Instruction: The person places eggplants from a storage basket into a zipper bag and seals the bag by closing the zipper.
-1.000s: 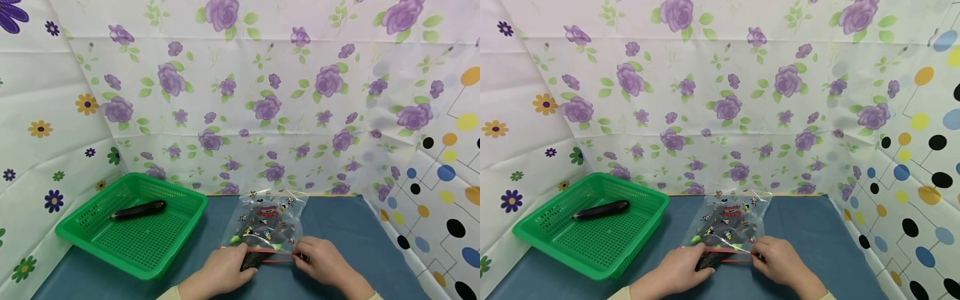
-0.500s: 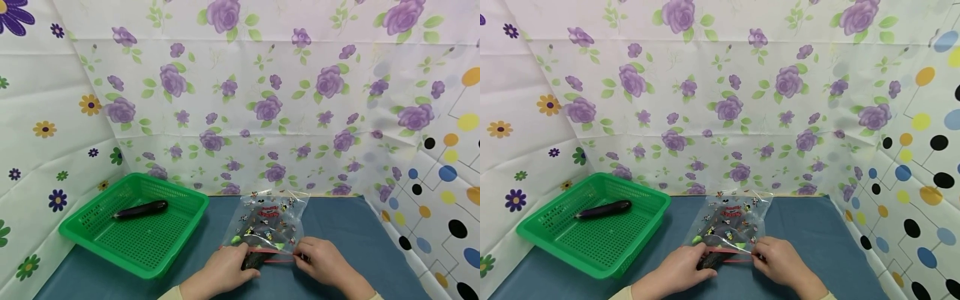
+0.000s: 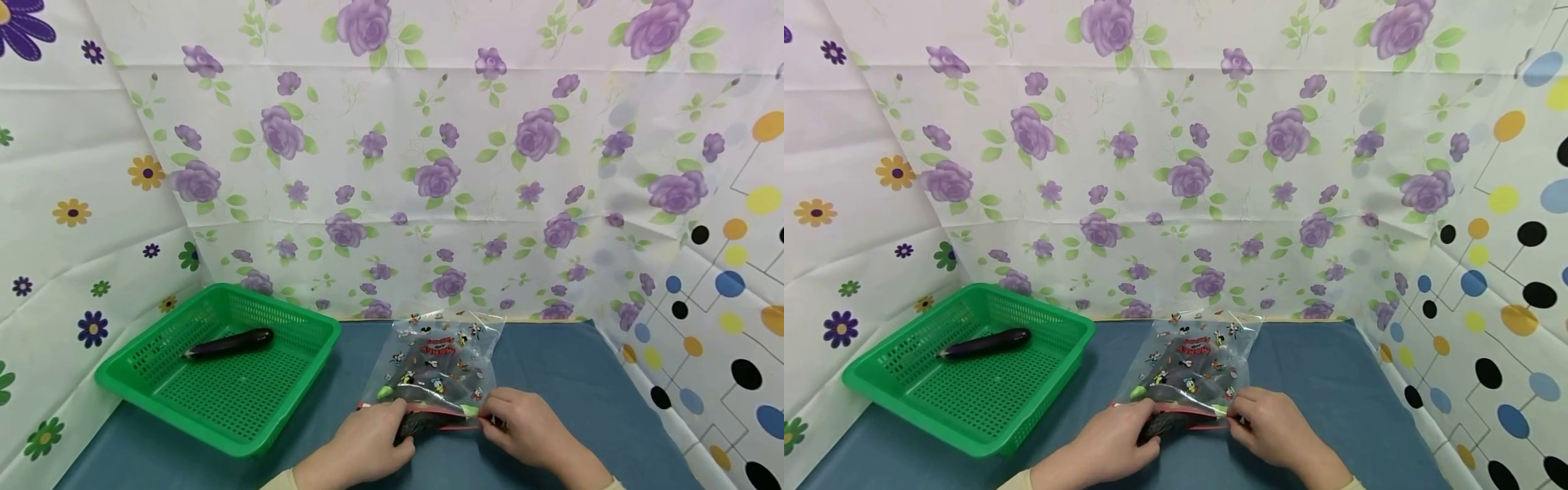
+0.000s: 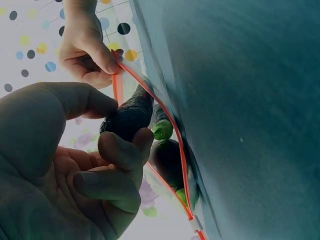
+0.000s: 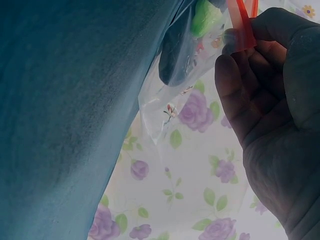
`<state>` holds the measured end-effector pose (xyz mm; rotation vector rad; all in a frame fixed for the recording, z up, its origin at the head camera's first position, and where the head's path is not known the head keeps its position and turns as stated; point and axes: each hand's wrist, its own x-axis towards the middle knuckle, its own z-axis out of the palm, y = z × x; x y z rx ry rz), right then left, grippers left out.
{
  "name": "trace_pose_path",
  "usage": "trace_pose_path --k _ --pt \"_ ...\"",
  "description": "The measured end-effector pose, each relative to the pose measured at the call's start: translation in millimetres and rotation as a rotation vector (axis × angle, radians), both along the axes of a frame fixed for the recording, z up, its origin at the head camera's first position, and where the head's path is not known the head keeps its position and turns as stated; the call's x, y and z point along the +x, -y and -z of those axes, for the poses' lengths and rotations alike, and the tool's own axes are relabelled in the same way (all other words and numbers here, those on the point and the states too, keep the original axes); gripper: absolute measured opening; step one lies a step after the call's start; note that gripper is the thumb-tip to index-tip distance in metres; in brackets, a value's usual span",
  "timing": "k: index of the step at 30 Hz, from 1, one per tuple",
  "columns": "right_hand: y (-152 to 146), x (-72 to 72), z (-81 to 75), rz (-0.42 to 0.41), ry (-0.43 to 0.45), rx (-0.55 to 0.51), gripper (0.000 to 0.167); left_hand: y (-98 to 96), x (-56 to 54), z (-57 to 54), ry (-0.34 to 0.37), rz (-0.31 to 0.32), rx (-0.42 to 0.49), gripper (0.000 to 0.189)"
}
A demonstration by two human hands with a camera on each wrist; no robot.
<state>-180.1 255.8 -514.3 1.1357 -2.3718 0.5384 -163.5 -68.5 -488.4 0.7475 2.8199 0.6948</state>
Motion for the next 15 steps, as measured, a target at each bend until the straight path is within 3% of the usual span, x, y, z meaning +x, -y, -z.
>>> trace_pose_path --k 7,15 --pt "-0.5 0.0 0.2 -0.005 0.003 0.001 0.025 -1.0 -0.3 0.6 0.021 0.01 -0.003 0.035" --pt "0.1 0.4 -0.4 -0.002 0.007 0.003 0.024 -1.3 0.8 0.4 0.011 0.016 0.009 0.026"
